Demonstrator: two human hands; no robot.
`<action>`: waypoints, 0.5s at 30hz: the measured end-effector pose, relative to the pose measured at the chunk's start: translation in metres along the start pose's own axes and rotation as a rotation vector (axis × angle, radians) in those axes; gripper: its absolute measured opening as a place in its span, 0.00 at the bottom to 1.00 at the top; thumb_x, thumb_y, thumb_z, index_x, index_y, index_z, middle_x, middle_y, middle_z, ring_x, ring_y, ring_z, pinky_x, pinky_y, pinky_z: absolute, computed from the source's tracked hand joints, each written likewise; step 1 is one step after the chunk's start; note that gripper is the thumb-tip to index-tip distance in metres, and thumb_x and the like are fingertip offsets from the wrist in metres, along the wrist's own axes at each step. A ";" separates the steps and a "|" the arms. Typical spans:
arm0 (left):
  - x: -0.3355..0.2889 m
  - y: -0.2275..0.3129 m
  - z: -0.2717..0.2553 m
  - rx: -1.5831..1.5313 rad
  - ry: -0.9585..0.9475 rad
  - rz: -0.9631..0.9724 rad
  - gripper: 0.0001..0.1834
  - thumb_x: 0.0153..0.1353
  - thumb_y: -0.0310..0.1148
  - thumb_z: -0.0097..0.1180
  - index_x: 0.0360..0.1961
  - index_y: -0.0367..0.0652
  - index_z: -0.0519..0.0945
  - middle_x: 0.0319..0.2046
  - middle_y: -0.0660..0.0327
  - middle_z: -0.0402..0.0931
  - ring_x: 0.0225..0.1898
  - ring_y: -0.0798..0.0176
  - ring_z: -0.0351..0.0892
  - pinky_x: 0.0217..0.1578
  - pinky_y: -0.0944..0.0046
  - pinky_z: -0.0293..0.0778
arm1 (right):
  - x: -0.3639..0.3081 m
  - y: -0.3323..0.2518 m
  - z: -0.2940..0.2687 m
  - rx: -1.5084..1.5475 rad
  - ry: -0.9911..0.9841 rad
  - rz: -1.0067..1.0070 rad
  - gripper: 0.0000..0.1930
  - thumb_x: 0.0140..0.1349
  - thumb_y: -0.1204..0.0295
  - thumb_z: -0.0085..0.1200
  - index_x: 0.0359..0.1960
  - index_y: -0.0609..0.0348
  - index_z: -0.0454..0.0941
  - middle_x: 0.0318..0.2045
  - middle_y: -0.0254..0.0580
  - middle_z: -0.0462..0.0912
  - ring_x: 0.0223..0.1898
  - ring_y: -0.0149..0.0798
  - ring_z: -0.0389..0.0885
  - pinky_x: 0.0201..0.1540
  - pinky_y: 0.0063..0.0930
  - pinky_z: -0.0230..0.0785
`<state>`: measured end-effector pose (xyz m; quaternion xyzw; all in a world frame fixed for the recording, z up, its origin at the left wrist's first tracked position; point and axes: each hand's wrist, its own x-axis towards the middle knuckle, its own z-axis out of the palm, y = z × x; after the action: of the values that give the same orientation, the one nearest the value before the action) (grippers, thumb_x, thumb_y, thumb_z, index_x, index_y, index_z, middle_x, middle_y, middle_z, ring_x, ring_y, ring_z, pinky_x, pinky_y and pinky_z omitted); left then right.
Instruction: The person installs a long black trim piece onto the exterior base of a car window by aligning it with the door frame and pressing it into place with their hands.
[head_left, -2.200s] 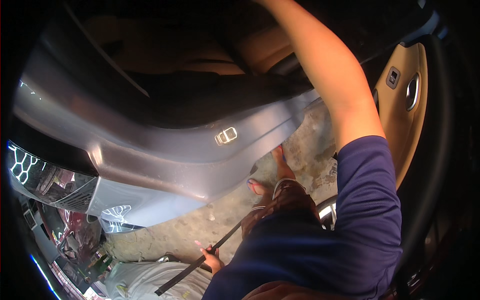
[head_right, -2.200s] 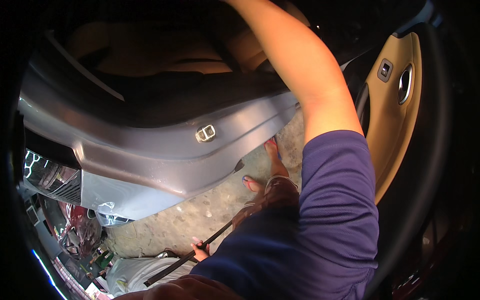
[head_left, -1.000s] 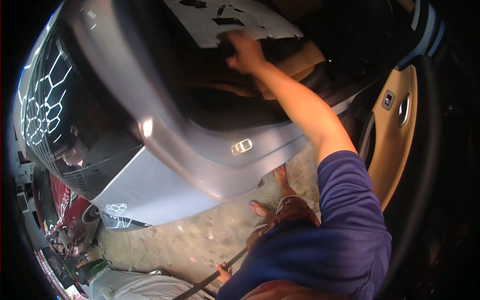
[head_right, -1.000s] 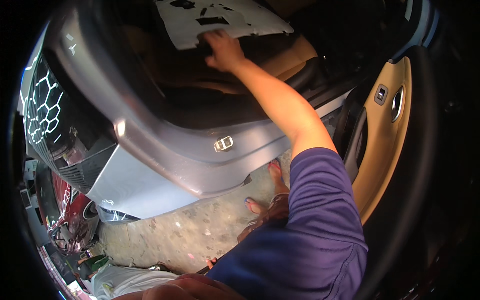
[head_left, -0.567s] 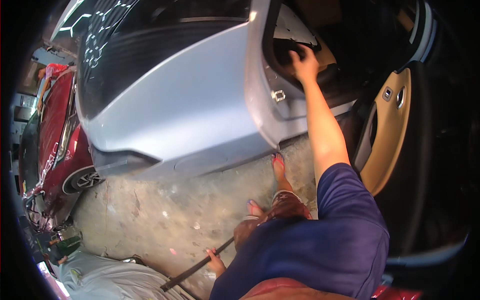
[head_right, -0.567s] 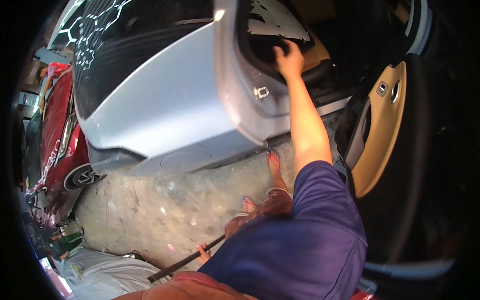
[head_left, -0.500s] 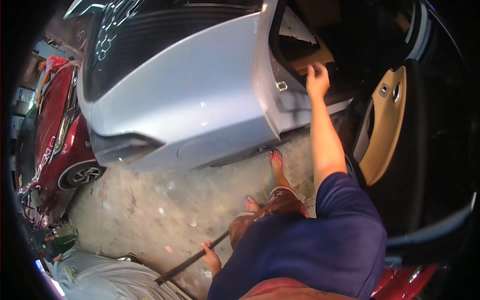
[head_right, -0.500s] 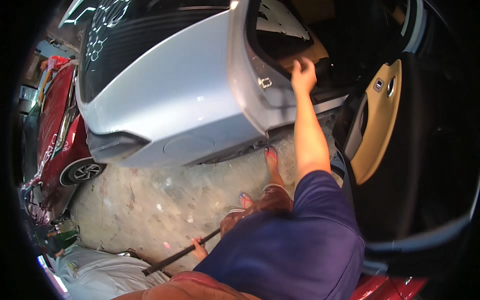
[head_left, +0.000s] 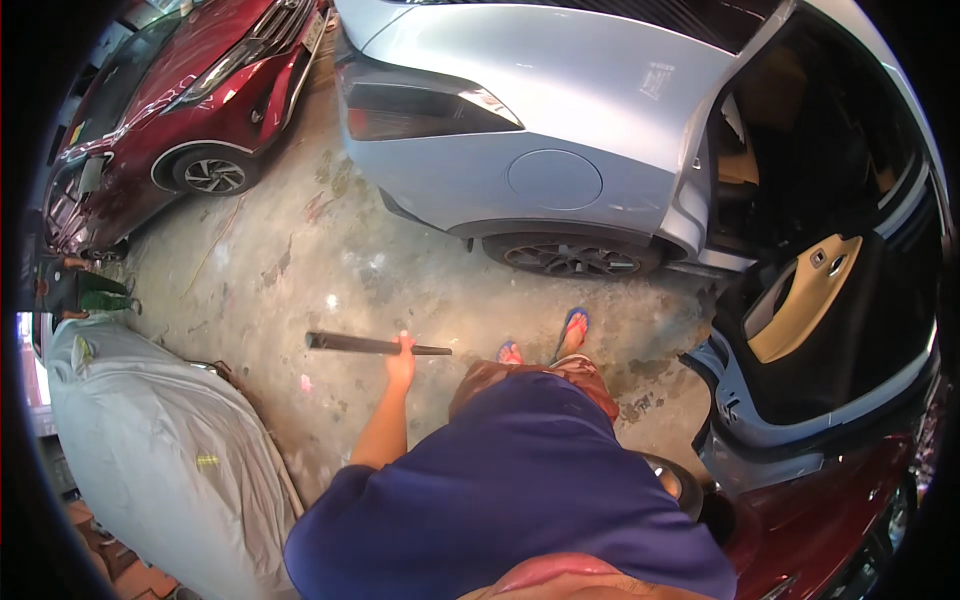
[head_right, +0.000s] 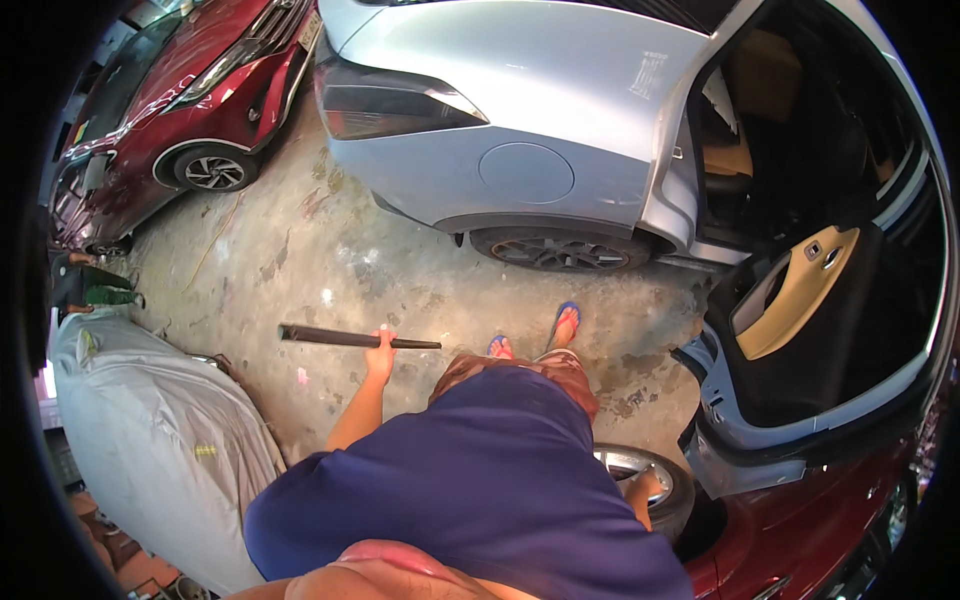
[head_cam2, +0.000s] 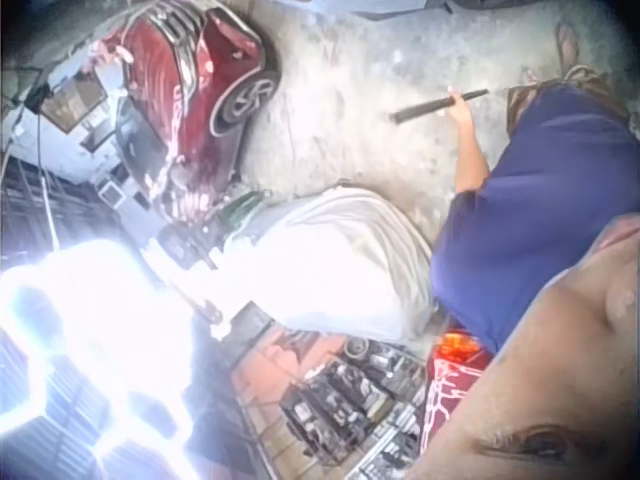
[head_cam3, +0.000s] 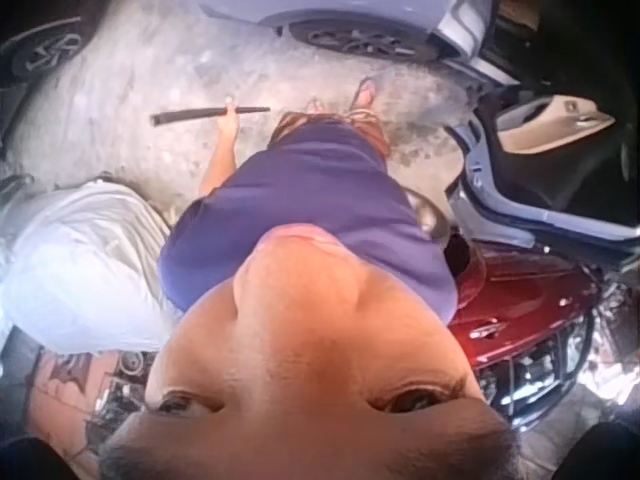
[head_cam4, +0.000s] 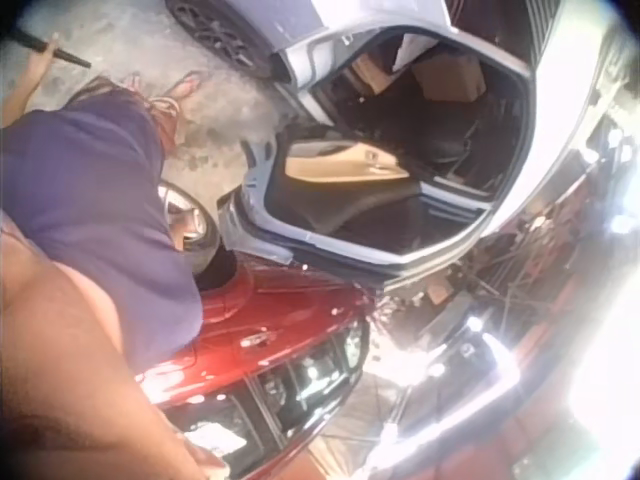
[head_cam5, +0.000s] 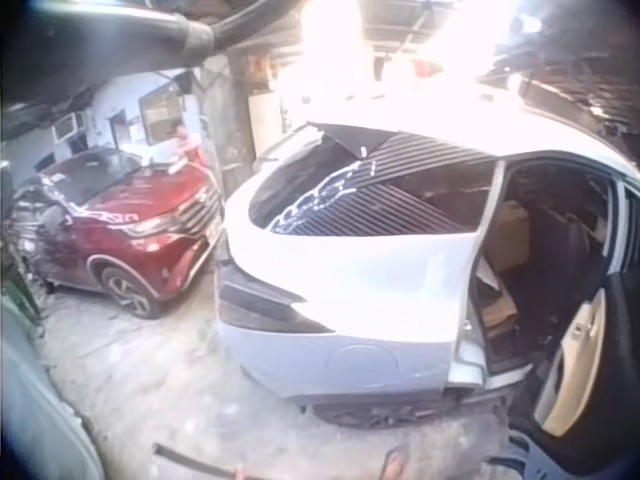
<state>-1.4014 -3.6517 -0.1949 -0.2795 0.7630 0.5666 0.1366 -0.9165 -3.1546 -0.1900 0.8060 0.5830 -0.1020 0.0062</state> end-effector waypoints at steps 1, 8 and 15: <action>0.004 0.003 0.004 0.096 0.021 0.051 0.26 0.72 0.55 0.49 0.42 0.38 0.79 0.38 0.57 0.86 0.39 0.64 0.81 0.41 0.62 0.74 | 0.003 -0.003 -0.025 0.212 0.210 0.056 0.40 0.51 0.69 0.69 0.64 0.68 0.61 0.56 0.58 0.77 0.56 0.57 0.78 0.58 0.44 0.71; 0.003 0.048 0.027 0.168 0.222 0.252 0.29 0.67 0.56 0.58 0.30 0.34 0.80 0.24 0.55 0.83 0.28 0.59 0.82 0.36 0.57 0.75 | 0.030 -0.056 -0.095 0.639 0.166 -0.784 0.17 0.55 0.77 0.61 0.46 0.74 0.79 0.43 0.54 0.83 0.43 0.47 0.79 0.50 0.39 0.71; -0.021 0.090 0.009 0.372 0.218 0.241 0.35 0.66 0.62 0.54 0.19 0.36 0.79 0.17 0.53 0.79 0.22 0.54 0.81 0.29 0.54 0.73 | 0.030 -0.047 -0.093 0.542 -0.221 -0.633 0.15 0.52 0.87 0.57 0.43 0.67 0.77 0.39 0.43 0.79 0.30 0.39 0.76 0.35 0.34 0.71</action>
<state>-1.4378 -3.6199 -0.1159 -0.2160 0.8922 0.3951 0.0340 -0.9372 -3.0993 -0.0991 0.5442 0.7496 -0.3337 -0.1749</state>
